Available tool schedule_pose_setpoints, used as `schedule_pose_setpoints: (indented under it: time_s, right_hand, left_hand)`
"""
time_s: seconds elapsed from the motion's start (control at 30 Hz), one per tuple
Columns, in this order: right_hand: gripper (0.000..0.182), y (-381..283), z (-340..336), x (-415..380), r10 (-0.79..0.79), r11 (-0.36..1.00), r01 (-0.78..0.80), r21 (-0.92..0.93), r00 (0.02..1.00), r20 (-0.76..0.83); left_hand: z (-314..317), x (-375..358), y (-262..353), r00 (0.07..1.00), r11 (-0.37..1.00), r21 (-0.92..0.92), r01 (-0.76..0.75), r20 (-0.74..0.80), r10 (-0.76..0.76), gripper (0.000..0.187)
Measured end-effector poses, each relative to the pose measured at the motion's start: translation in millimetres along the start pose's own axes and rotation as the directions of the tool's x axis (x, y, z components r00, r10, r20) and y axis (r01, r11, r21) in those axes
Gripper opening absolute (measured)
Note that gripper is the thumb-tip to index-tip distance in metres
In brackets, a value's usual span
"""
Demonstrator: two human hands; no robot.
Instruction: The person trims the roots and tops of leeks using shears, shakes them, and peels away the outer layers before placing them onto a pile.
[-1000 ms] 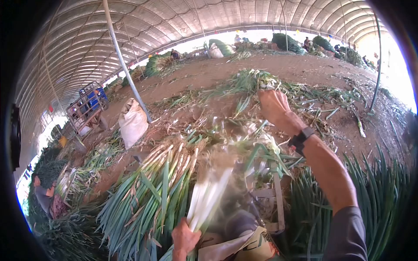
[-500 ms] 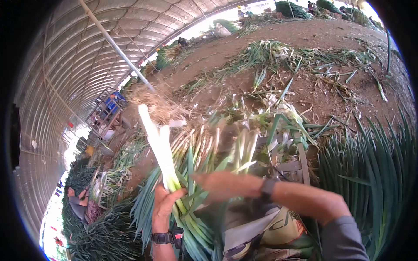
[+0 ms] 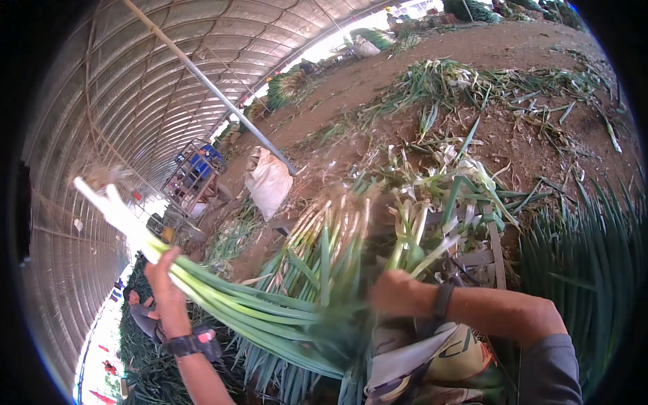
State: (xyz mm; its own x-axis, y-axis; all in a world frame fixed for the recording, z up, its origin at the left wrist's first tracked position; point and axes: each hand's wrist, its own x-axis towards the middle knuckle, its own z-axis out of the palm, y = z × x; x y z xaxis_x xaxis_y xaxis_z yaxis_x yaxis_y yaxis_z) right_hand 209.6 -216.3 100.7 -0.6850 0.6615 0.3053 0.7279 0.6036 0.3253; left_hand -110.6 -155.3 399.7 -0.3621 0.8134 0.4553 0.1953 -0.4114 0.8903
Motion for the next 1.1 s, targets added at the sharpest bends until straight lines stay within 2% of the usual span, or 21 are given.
schedule_pose_setpoints:
  time_s: [0.07,0.13,0.2,0.27,0.3,0.37,0.4,0.47,0.5,0.53,0.57,0.63,0.73,0.77,0.83,0.9,0.93,0.97,1.03,1.1]
  right_hand:
    - [0.008,23,6,-1,0.109,0.994,-0.112,0.012,0.985,0.136]
    - [0.006,39,12,-3,0.187,0.982,-0.182,-0.042,0.967,0.175]
    - [0.005,54,18,-6,0.253,0.967,-0.244,-0.075,0.951,0.175]
    - [0.005,74,23,-9,0.306,0.951,-0.296,-0.091,0.941,0.143]
    - [0.005,89,31,-13,0.323,0.946,-0.321,-0.040,0.935,0.145]
    - [0.005,101,20,-2,0.434,0.900,-0.407,-0.154,0.816,0.383]
    - [0.019,99,13,1,0.296,0.955,-0.289,-0.070,0.948,0.114]
    - [0.048,80,-28,22,0.200,0.957,-0.167,0.239,0.973,-0.117]
    - [0.063,63,-60,53,0.249,0.854,-0.194,0.482,0.967,-0.052]
    - [0.072,46,-77,71,0.229,0.774,-0.020,0.633,0.941,-0.250]
    - [0.074,29,-111,86,0.241,0.720,0.024,0.694,0.928,-0.283]
    - [0.060,5,-129,119,0.260,0.547,0.222,0.807,0.871,-0.416]
    - [0.042,-21,-99,156,0.175,0.739,0.240,0.629,0.834,-0.524]
    - [0.029,-22,-86,153,0.156,0.791,0.222,0.570,0.828,-0.539]
    - [0.011,-11,-53,128,0.100,0.833,0.218,0.509,0.845,-0.526]
    - [0.008,12,15,90,0.127,0.964,0.004,0.267,0.873,-0.471]
    - [0.015,29,36,67,0.104,0.988,-0.148,-0.034,0.824,-0.557]
    - [0.025,48,6,65,0.237,0.955,-0.270,0.119,0.942,0.237]
    - [0.033,57,12,61,0.236,0.898,-0.277,0.342,0.959,0.156]
    - [0.040,38,-45,78,0.225,0.660,-0.183,0.729,0.974,0.041]
  left_hand:
    - [-16,7,24,0.998,0.994,-0.082,-0.066,0.010,0.067,0.034]
    - [-58,40,14,0.965,0.967,-0.087,-0.240,0.083,0.247,0.037]
    - [-54,16,45,0.986,0.968,-0.246,-0.056,0.137,0.092,0.043]
    - [-65,18,48,0.959,0.928,-0.373,-0.013,0.256,0.117,0.045]
    - [-75,24,46,0.942,0.909,-0.416,0.011,0.310,0.130,0.046]
    - [-64,8,49,0.935,0.876,-0.482,0.027,0.322,0.148,0.047]
    - [-57,2,50,0.927,0.880,-0.475,0.012,0.336,0.169,0.048]
    - [-43,-9,49,0.901,0.906,-0.422,-0.038,0.378,0.214,0.049]
    - [-35,-14,48,0.881,0.924,-0.375,-0.072,0.410,0.236,0.050]
    - [-26,-20,49,0.875,0.928,-0.370,-0.045,0.434,0.215,0.052]
    - [-19,-21,46,0.848,0.923,-0.383,-0.022,0.482,0.220,0.053]
    - [-10,-20,37,0.787,0.915,-0.403,0.024,0.572,0.231,0.054]
    - [-9,-17,31,0.681,0.885,-0.451,0.116,0.685,0.260,0.056]
    - [-11,-18,30,0.649,0.875,-0.461,0.149,0.713,0.266,0.056]
    - [-22,-23,29,0.707,0.869,-0.483,0.112,0.653,0.271,0.057]
    - [-32,-30,37,0.740,0.890,-0.455,0.037,0.610,0.281,0.057]
    - [-36,-32,38,0.738,0.885,-0.464,0.031,0.608,0.293,0.057]
    - [-40,-31,36,0.706,0.877,-0.479,0.041,0.635,0.313,0.056]
    - [-44,-27,29,0.638,0.859,-0.507,0.069,0.684,0.353,0.055]
    - [-35,-34,24,0.632,0.852,-0.519,0.078,0.687,0.360,0.054]
